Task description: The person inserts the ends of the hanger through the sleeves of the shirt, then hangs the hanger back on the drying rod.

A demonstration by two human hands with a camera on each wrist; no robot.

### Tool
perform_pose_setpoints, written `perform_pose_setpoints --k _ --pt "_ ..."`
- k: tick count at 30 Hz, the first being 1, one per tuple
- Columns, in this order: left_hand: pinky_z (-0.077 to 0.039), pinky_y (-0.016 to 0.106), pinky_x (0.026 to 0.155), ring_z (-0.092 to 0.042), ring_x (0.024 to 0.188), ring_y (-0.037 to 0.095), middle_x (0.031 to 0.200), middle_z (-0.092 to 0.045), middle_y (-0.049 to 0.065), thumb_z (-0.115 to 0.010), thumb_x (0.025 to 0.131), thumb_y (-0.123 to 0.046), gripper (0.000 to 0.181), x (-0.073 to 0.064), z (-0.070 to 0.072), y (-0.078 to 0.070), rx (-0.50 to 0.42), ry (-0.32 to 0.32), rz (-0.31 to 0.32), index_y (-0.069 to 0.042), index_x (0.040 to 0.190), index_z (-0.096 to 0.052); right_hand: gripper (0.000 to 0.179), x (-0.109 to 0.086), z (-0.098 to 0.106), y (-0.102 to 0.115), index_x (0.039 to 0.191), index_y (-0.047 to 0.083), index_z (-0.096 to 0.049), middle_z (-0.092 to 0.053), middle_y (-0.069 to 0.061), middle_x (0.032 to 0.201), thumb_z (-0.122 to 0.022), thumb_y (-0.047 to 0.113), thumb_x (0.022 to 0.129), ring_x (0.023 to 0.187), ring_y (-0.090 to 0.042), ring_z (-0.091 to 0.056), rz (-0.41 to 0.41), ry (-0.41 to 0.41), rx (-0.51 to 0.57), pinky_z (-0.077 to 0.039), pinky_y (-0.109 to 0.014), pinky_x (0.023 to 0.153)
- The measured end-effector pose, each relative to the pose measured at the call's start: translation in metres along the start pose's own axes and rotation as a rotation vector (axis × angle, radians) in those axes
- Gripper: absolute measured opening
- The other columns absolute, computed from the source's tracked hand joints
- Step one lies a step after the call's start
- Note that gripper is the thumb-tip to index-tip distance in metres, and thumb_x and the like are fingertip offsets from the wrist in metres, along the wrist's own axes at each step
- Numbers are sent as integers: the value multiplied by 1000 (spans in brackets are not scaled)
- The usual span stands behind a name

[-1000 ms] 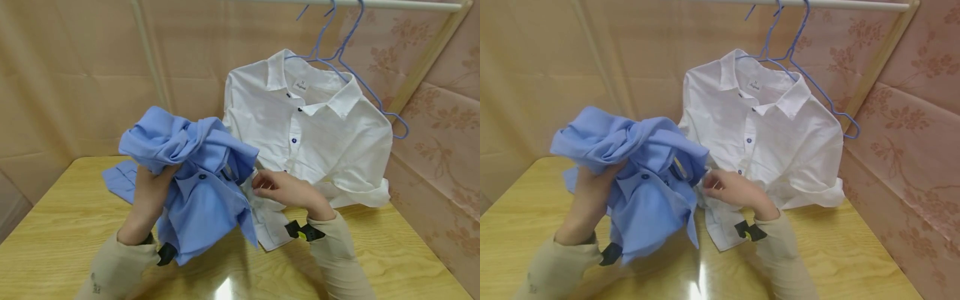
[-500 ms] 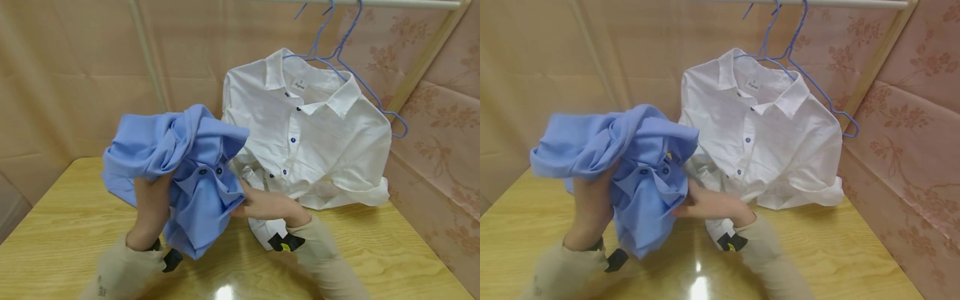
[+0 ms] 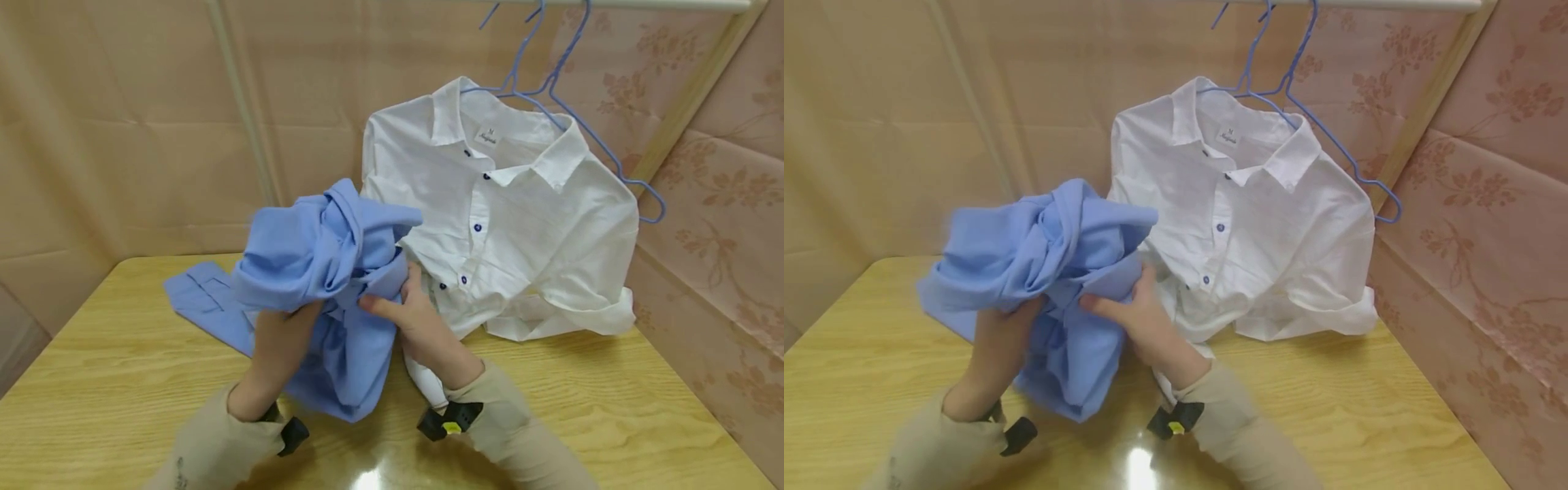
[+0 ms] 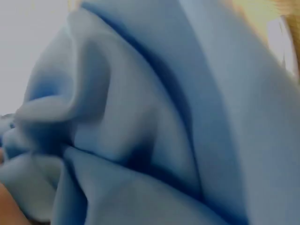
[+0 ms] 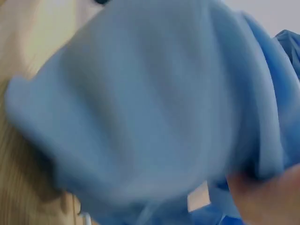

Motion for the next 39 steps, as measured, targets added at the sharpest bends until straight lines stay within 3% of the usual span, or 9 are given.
perform_pose_setpoints --k 1,7,11,15,19,24,29,35,39 --pt "-41 20 76 -51 87 9 97 -59 12 -61 85 -7 20 0 -1 -1 -94 41 53 3 101 -54 95 0 1 2 132 11 -15 -27 -11 136 -79 35 65 123 -25 -32 10 -41 46 -27 -39 103" --pt "-39 26 94 -48 112 12 124 -50 4 -65 83 -8 53 1 -1 -6 -153 375 -47 -8 129 -39 61 2 15 15 127 14 -27 -40 -7 123 -58 -2 77 110 -21 -43 150 -171 96 -39 -35 92" --pt "-41 32 93 -48 112 12 125 -48 -1 -71 79 -17 65 2 8 -7 -46 502 -69 -14 132 -35 61 1 23 26 124 14 -27 -42 -5 116 -57 -8 77 104 -19 -44 282 -178 27 -43 -32 86" --pt "-47 33 84 -55 103 12 117 -56 0 -74 76 -27 63 4 18 -11 120 556 -128 -10 127 -42 64 -2 30 36 125 14 -26 -42 -2 115 -59 -10 75 103 -18 -43 397 -170 -63 -42 -31 85" --pt "-50 27 71 -61 86 9 96 -65 -3 -78 70 -26 42 6 29 -17 151 512 -243 -12 104 -57 63 -7 37 46 123 15 -28 -41 -2 117 -58 -13 74 105 -18 -42 513 -192 -121 -39 -31 89" --pt "-46 20 77 -61 85 9 88 -65 -4 -83 63 -21 39 9 35 -22 20 402 -463 -13 96 -62 63 -19 44 63 122 15 -31 -43 -5 119 -57 -15 73 107 -21 -42 655 -191 -151 -37 -32 94" --pt "-42 19 82 -56 92 12 96 -63 6 -77 69 -38 50 8 35 -28 -77 281 -556 -2 99 -61 61 -33 49 75 122 10 -31 -45 -9 121 -64 -8 74 108 -24 -42 764 -153 -192 -35 -32 96" --pt "-32 31 93 -38 112 24 118 -41 24 -69 74 -47 80 12 30 -33 -21 72 -639 11 120 -38 58 -37 49 78 120 9 -33 -45 -9 121 -70 1 76 109 -25 -43 793 -16 -233 -33 -33 97" --pt "-22 43 105 -22 131 34 142 -20 22 -71 71 -48 88 14 29 -29 49 111 -673 -5 136 -30 56 -35 50 76 119 7 -34 -47 -7 121 -71 4 76 108 -24 -45 785 61 -275 -34 -34 96"
Point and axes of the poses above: each hand's wrist, its own x-axis towards the middle knuckle, its own z-axis out of the back of the hand, y = z × x, the point moved 1 cm from there along x, towards the middle knuckle
